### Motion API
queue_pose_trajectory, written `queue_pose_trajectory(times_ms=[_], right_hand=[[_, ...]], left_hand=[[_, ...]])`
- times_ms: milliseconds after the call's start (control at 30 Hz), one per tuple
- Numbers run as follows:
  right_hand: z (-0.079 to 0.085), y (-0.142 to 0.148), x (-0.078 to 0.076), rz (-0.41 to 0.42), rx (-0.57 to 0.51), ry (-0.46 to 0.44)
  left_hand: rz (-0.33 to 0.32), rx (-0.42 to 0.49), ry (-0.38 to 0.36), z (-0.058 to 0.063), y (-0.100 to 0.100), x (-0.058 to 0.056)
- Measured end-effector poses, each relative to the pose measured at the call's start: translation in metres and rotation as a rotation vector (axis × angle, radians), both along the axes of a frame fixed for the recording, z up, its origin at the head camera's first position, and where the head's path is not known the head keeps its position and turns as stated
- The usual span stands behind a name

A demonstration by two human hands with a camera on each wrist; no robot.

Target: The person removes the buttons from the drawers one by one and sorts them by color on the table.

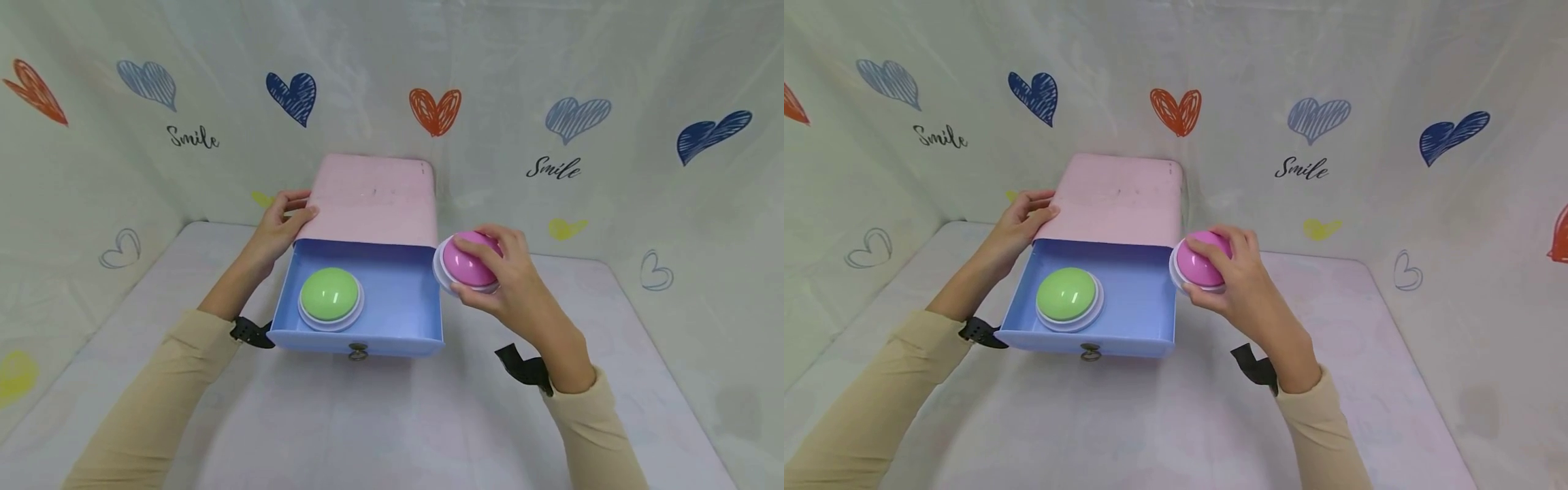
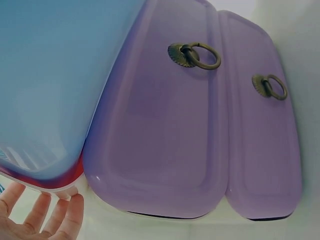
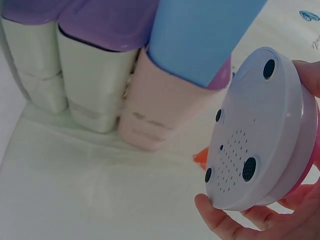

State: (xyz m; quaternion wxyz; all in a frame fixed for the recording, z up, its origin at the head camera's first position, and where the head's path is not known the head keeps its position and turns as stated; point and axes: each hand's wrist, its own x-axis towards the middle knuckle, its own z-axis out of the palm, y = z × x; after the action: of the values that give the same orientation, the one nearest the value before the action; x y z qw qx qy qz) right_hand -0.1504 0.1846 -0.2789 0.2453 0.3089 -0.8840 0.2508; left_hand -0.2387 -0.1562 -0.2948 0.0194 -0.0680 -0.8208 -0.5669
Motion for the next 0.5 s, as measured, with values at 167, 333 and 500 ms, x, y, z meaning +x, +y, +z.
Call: queue_pose_trajectory(times_ms=[167,333,500], right_hand=[[-0.01,0.01,-0.002,-0.025,-0.015,-0.001],[-0.023,0.017,-0.006,-0.039,-0.024,0.004],[-0.039,0.022,-0.011,-0.067,-0.03,-0.039]], left_hand=[[0.002,-0.001,0.001,0.0,-0.001,0.0],[0.001,0.001,0.0,0.0,0.0,0.0],[-0.004,0.008,0.003,-0.001,0.0,0.0]])
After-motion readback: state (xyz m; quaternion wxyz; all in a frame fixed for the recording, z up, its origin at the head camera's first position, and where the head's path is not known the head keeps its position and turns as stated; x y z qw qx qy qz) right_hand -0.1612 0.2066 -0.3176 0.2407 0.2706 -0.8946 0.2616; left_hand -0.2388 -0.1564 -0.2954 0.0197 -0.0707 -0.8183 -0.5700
